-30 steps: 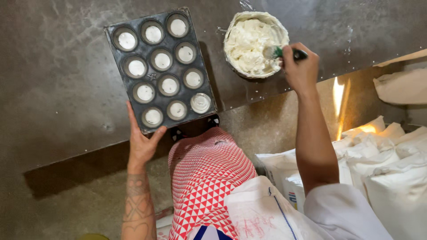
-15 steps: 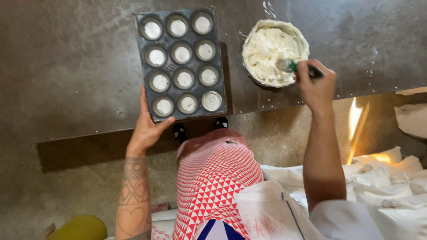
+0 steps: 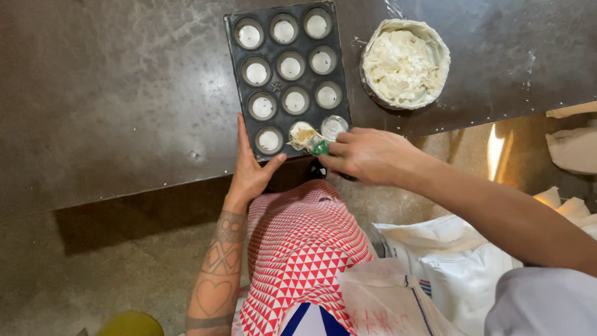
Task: The person greases the individual cups of multiple muffin pans using a brush dipped in a bowl of shortening or grease.
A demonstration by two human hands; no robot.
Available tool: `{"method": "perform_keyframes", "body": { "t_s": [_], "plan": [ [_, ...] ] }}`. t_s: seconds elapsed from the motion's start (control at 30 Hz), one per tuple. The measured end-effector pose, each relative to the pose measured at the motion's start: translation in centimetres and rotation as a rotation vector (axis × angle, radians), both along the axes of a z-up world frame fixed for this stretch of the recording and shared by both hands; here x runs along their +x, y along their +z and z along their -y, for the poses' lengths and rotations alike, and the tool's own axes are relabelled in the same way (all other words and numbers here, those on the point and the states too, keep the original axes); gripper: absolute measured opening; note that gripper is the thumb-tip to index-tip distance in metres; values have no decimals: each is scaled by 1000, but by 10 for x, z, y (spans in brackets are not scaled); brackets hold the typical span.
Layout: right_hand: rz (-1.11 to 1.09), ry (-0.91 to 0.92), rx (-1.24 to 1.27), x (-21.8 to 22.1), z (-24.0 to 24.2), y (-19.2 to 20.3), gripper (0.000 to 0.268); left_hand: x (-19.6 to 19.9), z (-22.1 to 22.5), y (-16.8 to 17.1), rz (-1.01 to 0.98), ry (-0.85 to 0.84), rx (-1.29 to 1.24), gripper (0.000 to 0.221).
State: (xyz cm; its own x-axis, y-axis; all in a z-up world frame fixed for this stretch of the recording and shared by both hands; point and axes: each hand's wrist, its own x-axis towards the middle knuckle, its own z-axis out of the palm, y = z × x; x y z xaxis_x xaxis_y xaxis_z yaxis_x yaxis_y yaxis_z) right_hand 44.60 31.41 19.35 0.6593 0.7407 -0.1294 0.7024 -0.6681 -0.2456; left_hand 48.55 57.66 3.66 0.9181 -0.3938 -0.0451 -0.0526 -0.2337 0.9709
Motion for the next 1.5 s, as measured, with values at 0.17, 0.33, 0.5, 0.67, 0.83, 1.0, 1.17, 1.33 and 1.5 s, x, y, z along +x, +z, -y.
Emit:
{"method": "perform_keyframes", "body": {
  "t_s": [0.17, 0.33, 0.5, 0.67, 0.83, 1.0, 1.17, 1.33, 1.5],
  "plan": [
    [-46, -293, 221, 36, -29, -53, 22, 0, 0, -2, -45, -6, 7, 125],
    [-226, -1024, 598, 40, -24, -91, 33, 0, -1, -7, 5, -17, -20, 123],
    [-612, -1520, 1608, 1, -26, -125, 38, 0, 0, -7, 13, -18, 0, 123],
    [-565, -1388, 2087, -59, 1, -109, 45, 0, -1, -5, 6, -13, -39, 122],
    [62, -1195, 1276, -68, 108, -61, 37, -2, -3, -3, -38, -12, -29, 123],
    [228, -1275, 580, -26, 187, -57, 29, 0, -3, 4, -107, -31, -106, 121],
    [-110, -1365, 546, 16, 212, -114, 32, -1, -4, 9, -136, -5, 29, 121],
    [-64, -1335, 773, -5, 204, -91, 31, -2, -2, 9, -127, 7, -40, 121],
    [-25, -856, 719, -34, 140, -6, 18, -2, -3, -1, -85, 19, 7, 121]
  ]
}}
